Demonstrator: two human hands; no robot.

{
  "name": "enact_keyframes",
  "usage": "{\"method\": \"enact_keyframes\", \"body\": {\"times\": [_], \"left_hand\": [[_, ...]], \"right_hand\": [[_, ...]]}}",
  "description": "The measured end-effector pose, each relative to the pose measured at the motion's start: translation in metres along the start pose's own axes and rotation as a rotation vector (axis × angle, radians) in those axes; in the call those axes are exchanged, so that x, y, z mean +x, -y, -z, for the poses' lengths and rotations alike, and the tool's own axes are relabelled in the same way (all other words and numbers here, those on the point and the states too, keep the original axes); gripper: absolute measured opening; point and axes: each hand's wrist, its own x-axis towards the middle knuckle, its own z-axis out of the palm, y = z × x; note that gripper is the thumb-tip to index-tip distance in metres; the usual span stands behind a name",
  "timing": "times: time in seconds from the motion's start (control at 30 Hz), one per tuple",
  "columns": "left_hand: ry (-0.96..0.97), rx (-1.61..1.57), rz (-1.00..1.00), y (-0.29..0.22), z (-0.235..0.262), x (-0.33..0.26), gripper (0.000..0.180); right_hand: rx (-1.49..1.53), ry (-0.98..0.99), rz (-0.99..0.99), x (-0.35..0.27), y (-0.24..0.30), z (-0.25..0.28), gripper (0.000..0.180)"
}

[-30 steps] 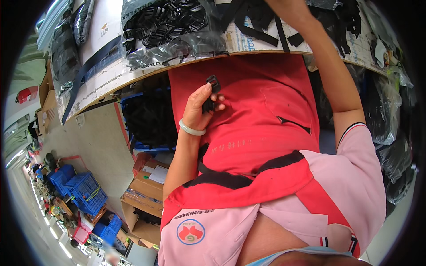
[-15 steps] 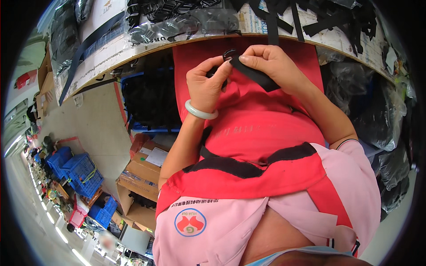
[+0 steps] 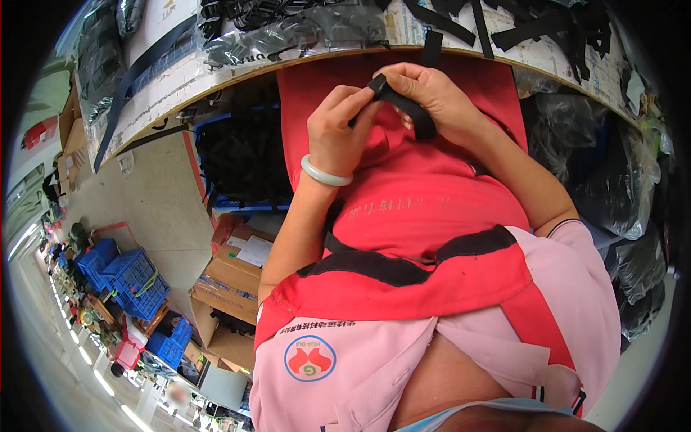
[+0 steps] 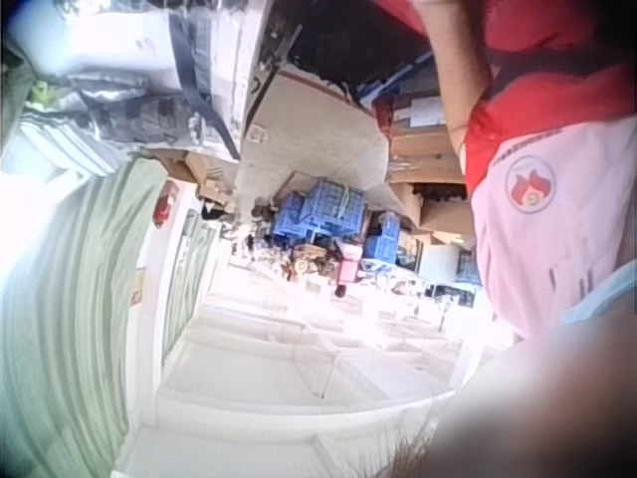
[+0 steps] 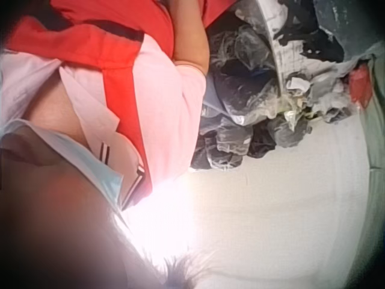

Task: Assembling black plastic buckles onto nylon straps at a factory assembly table.

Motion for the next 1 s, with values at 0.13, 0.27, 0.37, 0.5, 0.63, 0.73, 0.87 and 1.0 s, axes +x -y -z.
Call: {"method": "enact_keyframes", "body": {"times": [0.13, 0.27, 0.37, 0.5, 0.63, 0.73, 0.87, 1.0], "left_hand": [[-0.011, -0.753, 0.579, -0.002, 0.004, -0.001, 0.016], [-0.003, -1.163, 1.001, 0.001, -0.003, -0.003, 0.021], [0.019, -1.077, 1.017, -0.003, -0.007, 0.000, 0.022], [-0.072, -0.946, 0.870, -0.013, -0.006, 0.005, 0.022], [-0.133, -0.791, 0.774, -0.018, -0.013, 0.004, 0.019], [-0.145, -0.763, 0.749, -0.020, -0.016, 0.001, 0.018], [-0.159, -0.686, 0.686, -0.022, -0.017, 0.001, 0.014], [-0.148, -0.590, 0.528, -0.020, -0.017, -0.001, 0.012]], "right_hand": [[0.027, 0.032, -0.059, 0.002, 0.002, 0.005, 0.025], [-0.348, -0.007, 0.298, 0.009, -0.017, 0.014, 0.015], [-0.531, -0.071, 0.723, 0.002, -0.011, 0.003, 0.012], [-0.331, -0.079, 0.527, -0.020, 0.017, -0.013, 0.012], [-0.400, -0.121, 0.282, -0.021, 0.014, -0.007, 0.015], [-0.457, -0.131, 0.227, -0.021, 0.013, -0.006, 0.018], [-0.430, -0.096, 0.142, -0.016, 0.007, -0.002, 0.022], [-0.237, -0.136, 0.197, -0.009, -0.001, -0.007, 0.024]]}}
